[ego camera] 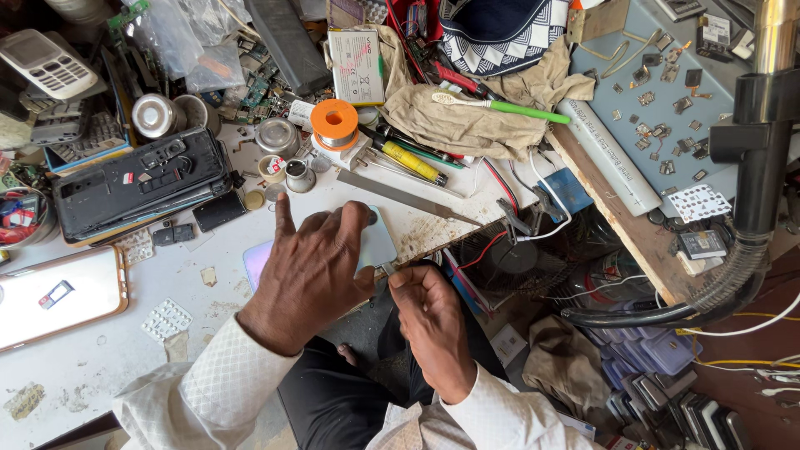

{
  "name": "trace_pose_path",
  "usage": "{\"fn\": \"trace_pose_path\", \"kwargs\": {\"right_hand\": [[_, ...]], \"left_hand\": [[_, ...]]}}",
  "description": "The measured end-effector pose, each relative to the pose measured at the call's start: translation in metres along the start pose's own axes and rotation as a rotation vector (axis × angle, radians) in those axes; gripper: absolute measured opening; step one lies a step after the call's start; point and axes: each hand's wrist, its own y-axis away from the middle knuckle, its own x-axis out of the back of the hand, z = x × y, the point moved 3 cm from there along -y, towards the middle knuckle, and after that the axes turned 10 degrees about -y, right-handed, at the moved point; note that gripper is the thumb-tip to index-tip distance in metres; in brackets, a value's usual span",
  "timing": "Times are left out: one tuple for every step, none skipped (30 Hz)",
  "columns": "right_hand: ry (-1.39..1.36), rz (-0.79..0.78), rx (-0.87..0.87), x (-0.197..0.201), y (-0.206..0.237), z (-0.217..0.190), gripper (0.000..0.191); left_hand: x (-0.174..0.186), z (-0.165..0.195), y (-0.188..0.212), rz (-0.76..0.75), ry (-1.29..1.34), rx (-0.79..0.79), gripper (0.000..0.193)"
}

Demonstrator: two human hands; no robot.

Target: The person uses a heat gun to apply heat to the back of a light blue smartphone while holding a metal prying tool. They repeatedly pry at the phone's edge and camera area, attempting to separate the back cover. A second person occasionally points at the device.

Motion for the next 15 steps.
{"fn": "trace_pose_path", "kwargs": {"right_hand": [[-0.010,-0.020,-0.022,0.001,0.002,-0.001,0.023],[-0.020,-0.042,-0.045,0.002,0.004,-0.004,0.024],[-0.009,-0.039,-0.112,0.006,0.005,-0.006,0.025],[0.003,-0.033,-0.180,0.009,0.008,-0.007,0.026],[0.016,-0.029,-0.248,0.012,0.009,-0.009,0.027],[0.011,-0.050,-0.251,0.015,0.011,-0.012,0.029],[0.007,-0.071,-0.255,0.017,0.013,-0.015,0.031],[0.003,-0.092,-0.260,0.018,0.013,-0.017,0.033],[0.029,-0.113,-0.250,0.018,0.013,-0.018,0.034],[0.054,-0.132,-0.239,0.018,0.013,-0.019,0.034],[0.080,-0.152,-0.226,0.018,0.013,-0.020,0.034],[0.081,-0.148,-0.257,0.019,0.015,-0.020,0.037],[0.081,-0.145,-0.286,0.020,0.017,-0.020,0.039],[0.081,-0.142,-0.317,0.021,0.019,-0.021,0.041],[0.115,-0.117,-0.330,0.024,0.022,-0.023,0.043]], "left_hand": [[0.000,0.001,0.000,0.018,0.019,-0.013,0.058],[0.001,0.003,-0.001,0.037,0.036,-0.025,0.059],[0.000,0.004,-0.001,0.056,0.054,-0.036,0.060],[0.000,0.005,-0.002,0.062,0.052,-0.060,0.060],[0.000,0.005,-0.002,0.068,0.052,-0.082,0.061],[0.000,0.004,-0.001,0.075,0.051,-0.103,0.061],[-0.001,0.002,0.000,0.062,0.067,-0.109,0.063],[-0.001,-0.001,0.001,0.048,0.083,-0.114,0.065],[-0.002,-0.004,0.002,0.034,0.099,-0.121,0.066],[-0.002,-0.006,0.004,0.031,0.128,-0.128,0.066],[-0.003,-0.007,0.006,0.030,0.156,-0.135,0.065],[-0.003,-0.008,0.008,0.032,0.182,-0.142,0.064],[-0.002,-0.007,0.010,0.067,0.188,-0.146,0.067],[-0.002,-0.004,0.013,0.102,0.193,-0.150,0.069],[-0.001,-0.001,0.018,0.135,0.200,-0.153,0.072]]}}
